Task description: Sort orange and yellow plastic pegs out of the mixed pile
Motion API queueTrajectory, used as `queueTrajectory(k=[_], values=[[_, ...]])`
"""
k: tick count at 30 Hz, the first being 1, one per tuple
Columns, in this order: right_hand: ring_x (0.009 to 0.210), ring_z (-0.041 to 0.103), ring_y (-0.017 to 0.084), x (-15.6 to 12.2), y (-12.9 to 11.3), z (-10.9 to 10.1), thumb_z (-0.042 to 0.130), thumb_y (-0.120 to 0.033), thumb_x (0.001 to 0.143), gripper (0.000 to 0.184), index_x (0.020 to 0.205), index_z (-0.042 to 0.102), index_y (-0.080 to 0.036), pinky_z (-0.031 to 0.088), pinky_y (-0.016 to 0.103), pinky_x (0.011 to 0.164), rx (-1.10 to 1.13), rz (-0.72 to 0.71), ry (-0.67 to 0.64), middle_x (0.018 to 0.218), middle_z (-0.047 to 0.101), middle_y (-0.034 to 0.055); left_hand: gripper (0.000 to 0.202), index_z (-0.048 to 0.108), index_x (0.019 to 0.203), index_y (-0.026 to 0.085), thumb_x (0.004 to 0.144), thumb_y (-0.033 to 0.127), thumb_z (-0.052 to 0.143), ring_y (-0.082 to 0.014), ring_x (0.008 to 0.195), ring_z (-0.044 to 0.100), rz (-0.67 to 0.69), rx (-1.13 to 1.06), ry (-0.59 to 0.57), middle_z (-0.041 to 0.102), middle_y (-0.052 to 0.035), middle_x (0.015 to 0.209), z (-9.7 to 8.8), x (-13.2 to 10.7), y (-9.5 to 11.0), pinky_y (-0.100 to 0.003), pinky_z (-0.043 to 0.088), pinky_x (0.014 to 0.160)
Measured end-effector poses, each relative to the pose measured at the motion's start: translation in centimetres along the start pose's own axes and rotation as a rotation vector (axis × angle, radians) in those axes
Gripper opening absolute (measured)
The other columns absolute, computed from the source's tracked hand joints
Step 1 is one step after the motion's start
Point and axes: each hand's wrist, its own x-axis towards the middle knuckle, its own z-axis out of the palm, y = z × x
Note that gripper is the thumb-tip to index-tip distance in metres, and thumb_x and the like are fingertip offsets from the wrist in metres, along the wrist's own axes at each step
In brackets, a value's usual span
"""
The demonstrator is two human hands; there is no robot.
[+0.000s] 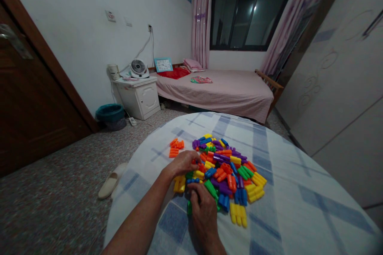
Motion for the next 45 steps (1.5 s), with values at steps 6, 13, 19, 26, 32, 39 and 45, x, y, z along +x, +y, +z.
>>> queueTrajectory(k=[6,13,19,26,32,39,45], values=[[0.076,0.055,0.012,0.0,0.0,0.0,0.036,-0.020,0.092,0.027,0.087,0.062,-0.019,0.038,0.022,0.070,0.003,-0.001,-0.020,0.083,0.060,0.0009,0.016,0.068,0.091,0.017,0.076,0.016,0.061,-0.0157,0.083,0.061,-0.047,-0.122,0.192,0.066,-0.0022,0.091,-2.0,0.5,-0.4,-0.023,0.047,0.076],[0.077,0.055,0.012,-0.1,0.1,0.0,0.036,-0.021,0.091,0.027,0.087,0.062,-0.020,0.037,0.022,0.071,-0.008,-0.001,-0.012,0.083,0.059,-0.0005,0.023,0.065,0.092,0.013,0.075,0.009,0.050,-0.0241,0.097,0.057,-0.217,0.219,0.605,0.062,-0.0102,0.097,-2.4,0.3,-4.9,-0.039,0.045,0.091],[0.079,0.055,0.012,-0.1,0.2,0.0,0.036,-0.020,0.092,0.026,0.091,0.062,-0.020,0.037,0.022,0.073,-0.003,0.000,-0.023,0.086,0.060,-0.0004,0.047,0.058,0.120,0.015,0.078,0.034,0.066,-0.0354,0.131,0.031,-0.232,0.357,0.553,0.043,-0.0157,0.136,1.2,-0.9,-7.1,-0.051,0.031,0.106],[0.077,0.055,0.011,0.0,0.0,0.1,0.037,-0.020,0.092,0.026,0.088,0.062,-0.020,0.037,0.020,0.072,-0.002,-0.005,-0.012,0.084,0.060,-0.0008,0.032,0.061,0.116,0.018,0.085,0.025,0.058,-0.0330,0.130,0.034,-0.228,0.521,0.503,0.047,-0.0130,0.134,0.9,0.7,-7.4,-0.052,0.031,0.105],[0.077,0.056,0.011,-0.1,0.1,0.1,0.037,-0.019,0.092,0.026,0.089,0.063,-0.020,0.038,0.019,0.071,-0.007,-0.009,0.001,0.085,0.061,-0.0007,0.033,0.064,0.113,0.023,0.081,0.025,0.063,-0.0297,0.132,0.032,-0.009,0.453,0.444,0.052,-0.0062,0.131,0.8,1.8,-5.8,-0.051,0.026,0.109],[0.075,0.056,0.011,0.0,0.0,0.0,0.037,-0.018,0.090,0.026,0.088,0.063,-0.020,0.038,0.019,0.069,-0.006,-0.014,-0.003,0.082,0.060,-0.0010,0.032,0.065,0.110,0.018,0.078,0.018,0.066,-0.0300,0.128,0.038,-0.009,0.448,0.322,0.055,-0.0098,0.124,0.4,2.7,-6.1,-0.046,0.030,0.108],[0.078,0.056,0.010,0.0,0.1,0.0,0.038,-0.017,0.090,0.025,0.091,0.063,-0.021,0.038,0.019,0.072,0.011,-0.013,-0.002,0.085,0.060,-0.0015,0.018,0.066,0.099,0.016,0.084,0.016,0.055,-0.0227,0.107,0.050,-0.085,0.535,0.314,0.059,-0.0081,0.105,-0.1,3.2,-3.8,-0.034,0.040,0.095]])
